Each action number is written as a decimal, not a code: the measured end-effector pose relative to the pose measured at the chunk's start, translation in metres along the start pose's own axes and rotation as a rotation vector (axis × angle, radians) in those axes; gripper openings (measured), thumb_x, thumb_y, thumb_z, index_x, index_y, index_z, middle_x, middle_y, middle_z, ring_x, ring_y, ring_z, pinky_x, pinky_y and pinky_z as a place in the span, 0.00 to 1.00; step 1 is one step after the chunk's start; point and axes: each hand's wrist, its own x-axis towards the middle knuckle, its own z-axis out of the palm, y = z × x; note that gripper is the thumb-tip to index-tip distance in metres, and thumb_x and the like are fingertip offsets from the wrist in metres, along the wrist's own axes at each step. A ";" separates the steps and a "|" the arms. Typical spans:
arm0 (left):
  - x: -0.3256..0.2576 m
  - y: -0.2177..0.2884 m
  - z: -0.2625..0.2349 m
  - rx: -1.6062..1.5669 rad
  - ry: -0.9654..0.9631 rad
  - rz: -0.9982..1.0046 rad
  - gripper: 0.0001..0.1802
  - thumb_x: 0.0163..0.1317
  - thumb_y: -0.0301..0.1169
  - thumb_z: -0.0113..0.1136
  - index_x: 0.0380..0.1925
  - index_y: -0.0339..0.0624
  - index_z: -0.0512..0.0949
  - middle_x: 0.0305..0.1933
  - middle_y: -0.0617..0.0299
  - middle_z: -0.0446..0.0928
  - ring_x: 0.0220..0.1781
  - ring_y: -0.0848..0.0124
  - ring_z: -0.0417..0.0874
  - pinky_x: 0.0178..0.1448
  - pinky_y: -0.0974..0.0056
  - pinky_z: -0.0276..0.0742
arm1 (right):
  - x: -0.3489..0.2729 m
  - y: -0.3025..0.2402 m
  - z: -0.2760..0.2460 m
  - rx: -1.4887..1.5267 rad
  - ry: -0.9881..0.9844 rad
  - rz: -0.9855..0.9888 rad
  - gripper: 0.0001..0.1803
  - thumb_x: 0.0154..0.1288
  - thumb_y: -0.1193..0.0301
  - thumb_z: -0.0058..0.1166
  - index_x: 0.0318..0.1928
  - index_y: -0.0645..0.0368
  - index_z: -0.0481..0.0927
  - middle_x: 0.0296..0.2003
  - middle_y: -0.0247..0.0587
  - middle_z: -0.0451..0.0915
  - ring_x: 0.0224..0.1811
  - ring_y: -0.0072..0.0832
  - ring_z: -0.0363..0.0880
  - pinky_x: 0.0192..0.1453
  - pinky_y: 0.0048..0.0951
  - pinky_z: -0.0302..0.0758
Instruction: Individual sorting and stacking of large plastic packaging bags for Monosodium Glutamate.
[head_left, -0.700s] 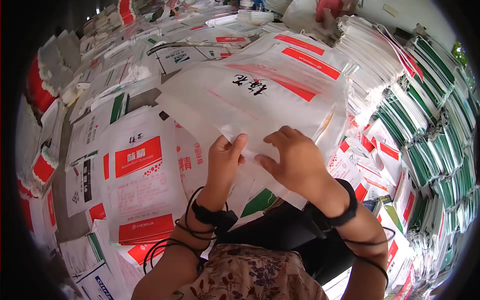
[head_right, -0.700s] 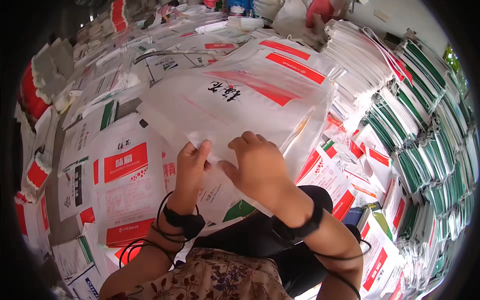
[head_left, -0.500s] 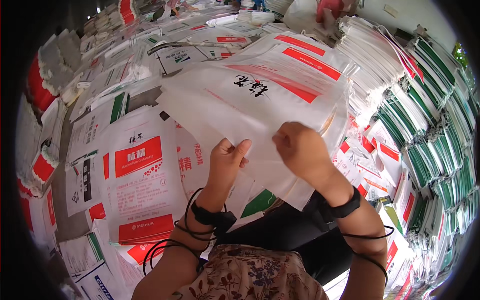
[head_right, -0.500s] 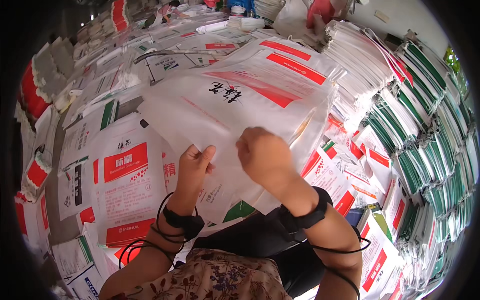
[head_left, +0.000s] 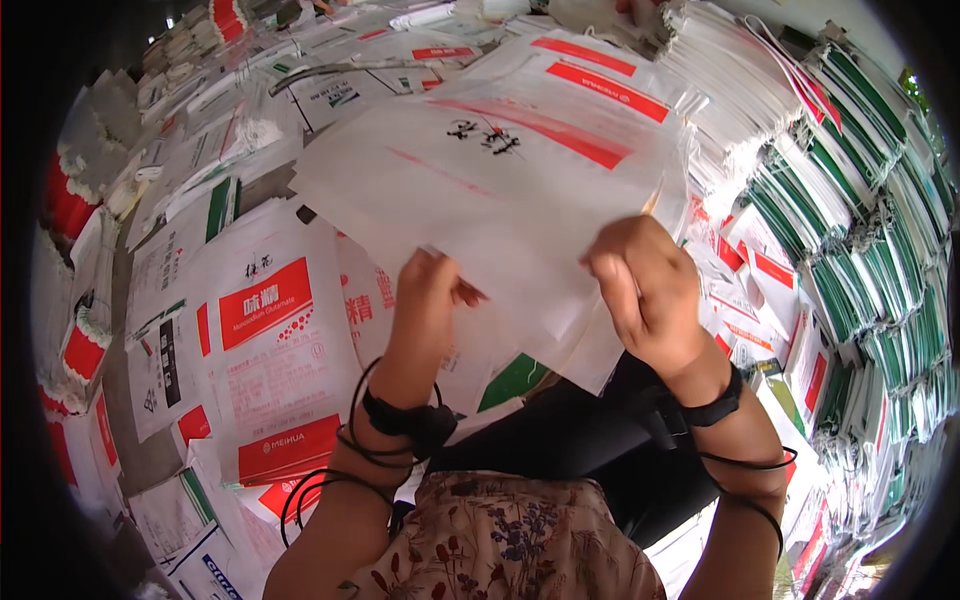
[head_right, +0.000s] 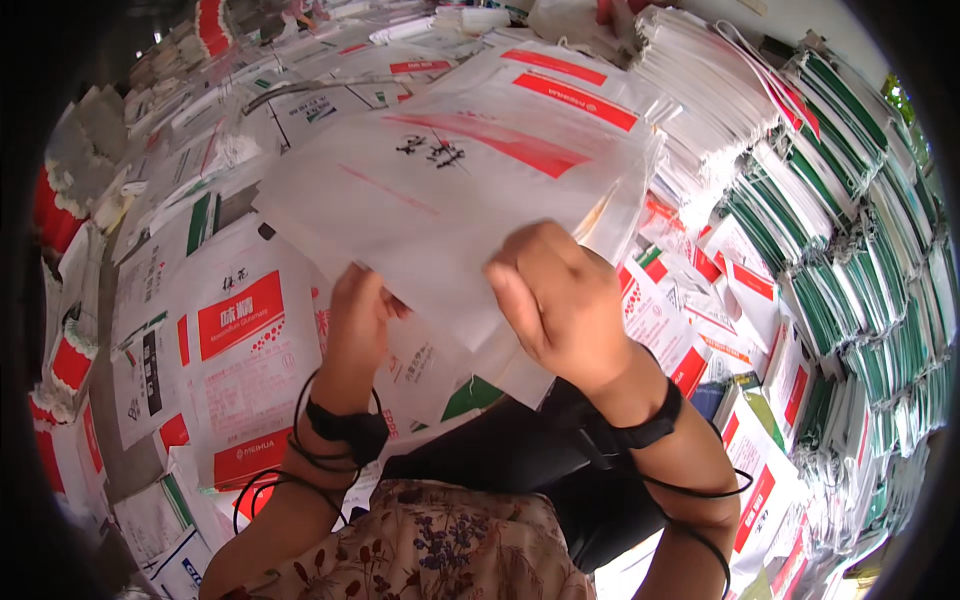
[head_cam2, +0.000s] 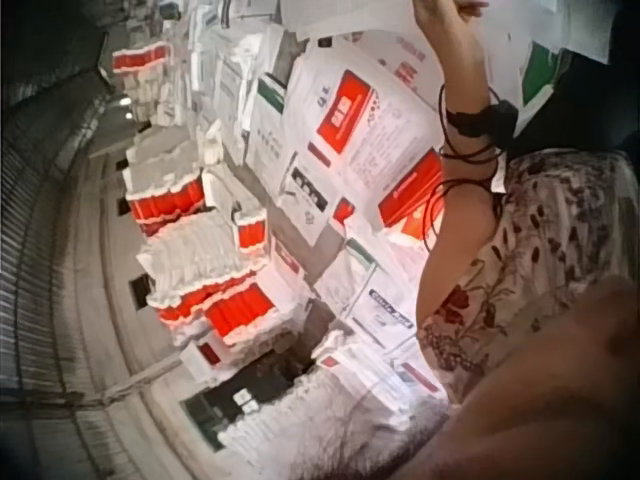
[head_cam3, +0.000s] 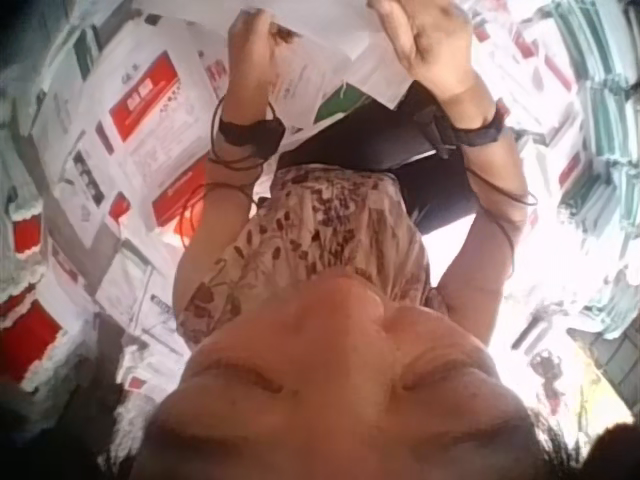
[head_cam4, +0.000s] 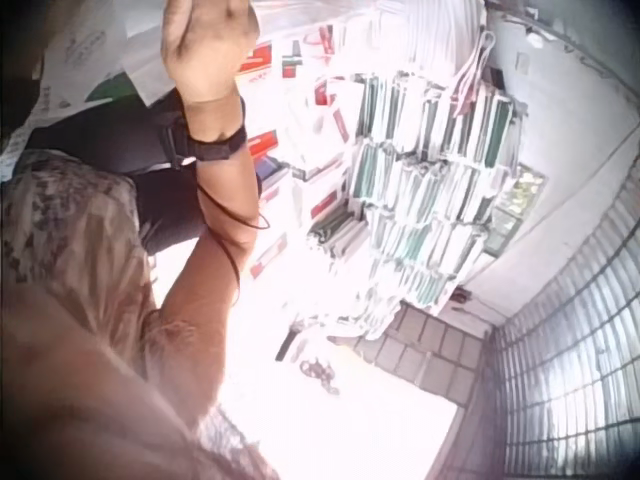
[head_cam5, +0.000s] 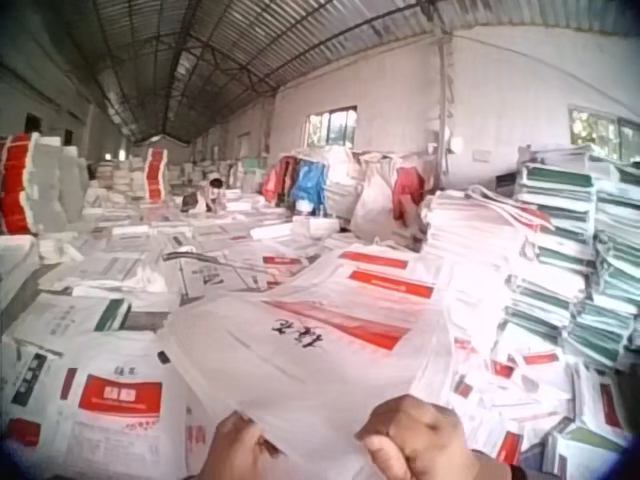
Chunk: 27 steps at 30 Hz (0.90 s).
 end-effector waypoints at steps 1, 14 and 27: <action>0.003 0.004 -0.003 -0.015 -0.002 0.033 0.15 0.70 0.39 0.48 0.38 0.35 0.73 0.31 0.58 0.80 0.28 0.71 0.81 0.34 0.70 0.73 | -0.009 0.004 -0.010 -0.100 -0.090 -0.148 0.06 0.60 0.71 0.63 0.31 0.58 0.78 0.31 0.39 0.76 0.31 0.37 0.79 0.31 0.34 0.74; 0.007 0.012 0.000 -0.064 0.017 0.082 0.14 0.71 0.41 0.52 0.32 0.43 0.70 0.30 0.65 0.74 0.33 0.68 0.84 0.38 0.67 0.72 | -0.065 0.014 0.026 -0.356 -0.550 -0.372 0.11 0.60 0.72 0.54 0.43 0.59 0.80 0.41 0.37 0.77 0.48 0.34 0.77 0.59 0.37 0.72; 0.015 0.020 -0.025 1.042 -0.307 0.621 0.11 0.52 0.29 0.69 0.35 0.39 0.83 0.39 0.56 0.81 0.41 0.57 0.80 0.47 0.59 0.74 | -0.014 0.009 0.017 -0.029 -0.113 0.185 0.06 0.62 0.75 0.60 0.35 0.61 0.76 0.32 0.46 0.78 0.31 0.47 0.79 0.33 0.39 0.76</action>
